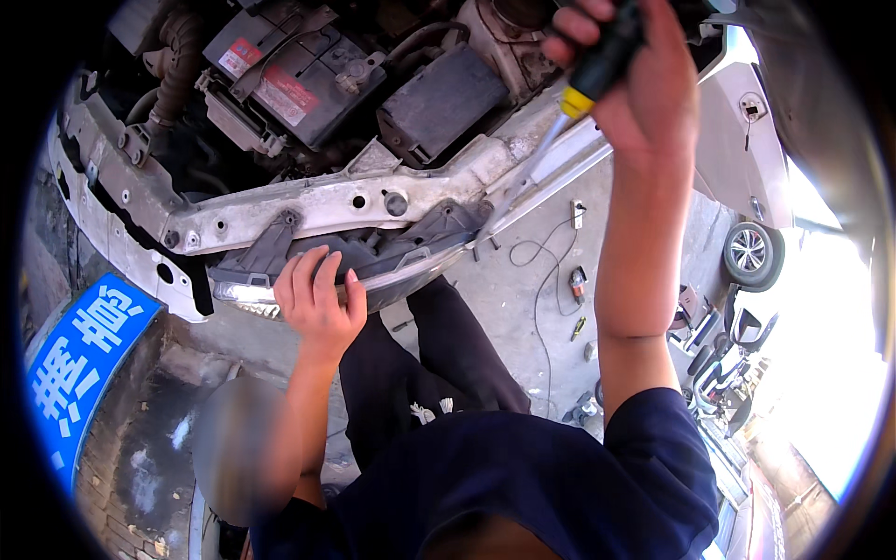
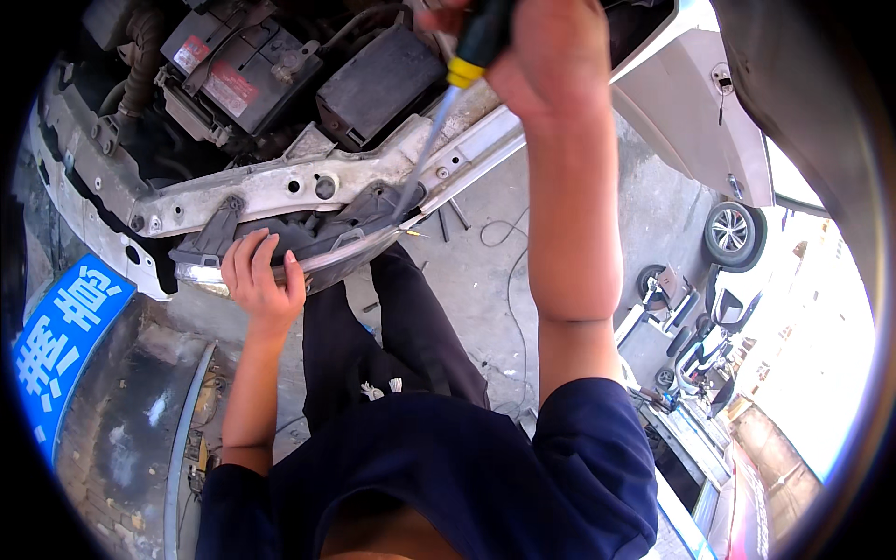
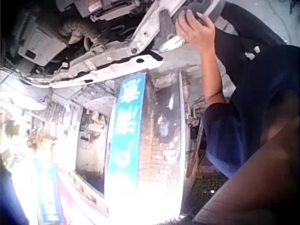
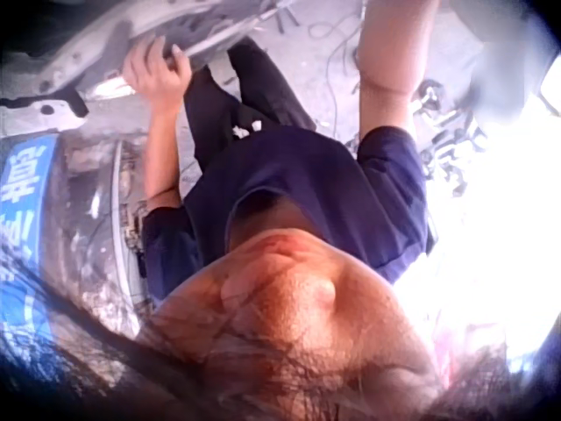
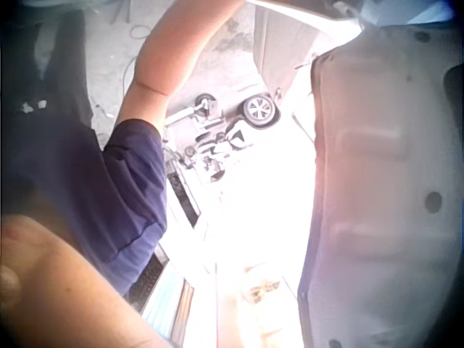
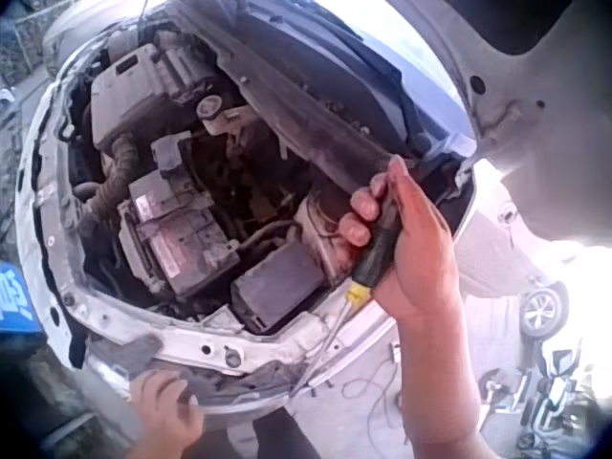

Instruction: The person uses a T-handle wrench and a screwdriver to remove bolts and fasteners from the front bumper and headlight area of a white car. They manipulate the bumper cover and headlight assembly to detach components while working in a garage.

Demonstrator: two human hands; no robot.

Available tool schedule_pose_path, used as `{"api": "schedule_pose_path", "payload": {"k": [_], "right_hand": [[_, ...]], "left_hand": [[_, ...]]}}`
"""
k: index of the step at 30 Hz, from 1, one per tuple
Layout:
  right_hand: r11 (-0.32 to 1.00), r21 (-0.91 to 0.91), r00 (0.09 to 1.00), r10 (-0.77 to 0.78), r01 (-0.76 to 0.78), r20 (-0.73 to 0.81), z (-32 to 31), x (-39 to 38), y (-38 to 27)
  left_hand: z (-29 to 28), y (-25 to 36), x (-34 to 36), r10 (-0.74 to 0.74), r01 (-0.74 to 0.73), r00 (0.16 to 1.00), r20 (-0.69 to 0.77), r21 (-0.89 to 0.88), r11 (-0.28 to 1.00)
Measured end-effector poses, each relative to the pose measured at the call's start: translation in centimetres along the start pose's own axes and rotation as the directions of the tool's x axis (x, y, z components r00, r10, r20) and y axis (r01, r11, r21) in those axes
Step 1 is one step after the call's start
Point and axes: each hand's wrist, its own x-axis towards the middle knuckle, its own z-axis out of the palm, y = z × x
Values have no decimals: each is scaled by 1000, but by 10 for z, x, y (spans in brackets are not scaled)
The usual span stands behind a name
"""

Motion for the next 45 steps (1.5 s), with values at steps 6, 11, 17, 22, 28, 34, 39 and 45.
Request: {"api": "schedule_pose_path", "payload": {"k": [6,11,17,22,28,34,39,45], "right_hand": [[957,-280,989,112,-80,98,20,25,36],[905,-425,996,41,-2,83,12,37,46],[894,-446,995,1,46,105,2,47,52],[909,-414,986,27,44,162,-3,55,56],[852,-519,990,2,73,144,-9,62,63],[818,-566,987,-7,99,162,3,60,65],[633,-745,974,-204,211,102,20,42,66],[748,-649,989,-72,139,129,13,49,71]], "left_hand": [[3,1,-3,-12,12,1000,-14,1,1000],[2,1,-2,16,-16,1000,-10,-17,1000],[2,2,-1,7,-7,1000,-6,-20,1000],[2,3,-1,-8,7,1000,-8,-3,1000],[0,4,-2,-16,17,1000,22,-12,1000],[3,3,0,-14,14,1000,-25,1,1000],[3,3,0,-16,17,1000,-21,15,1000],[4,2,1,-23,23,1000,-13,11,1000]]}}
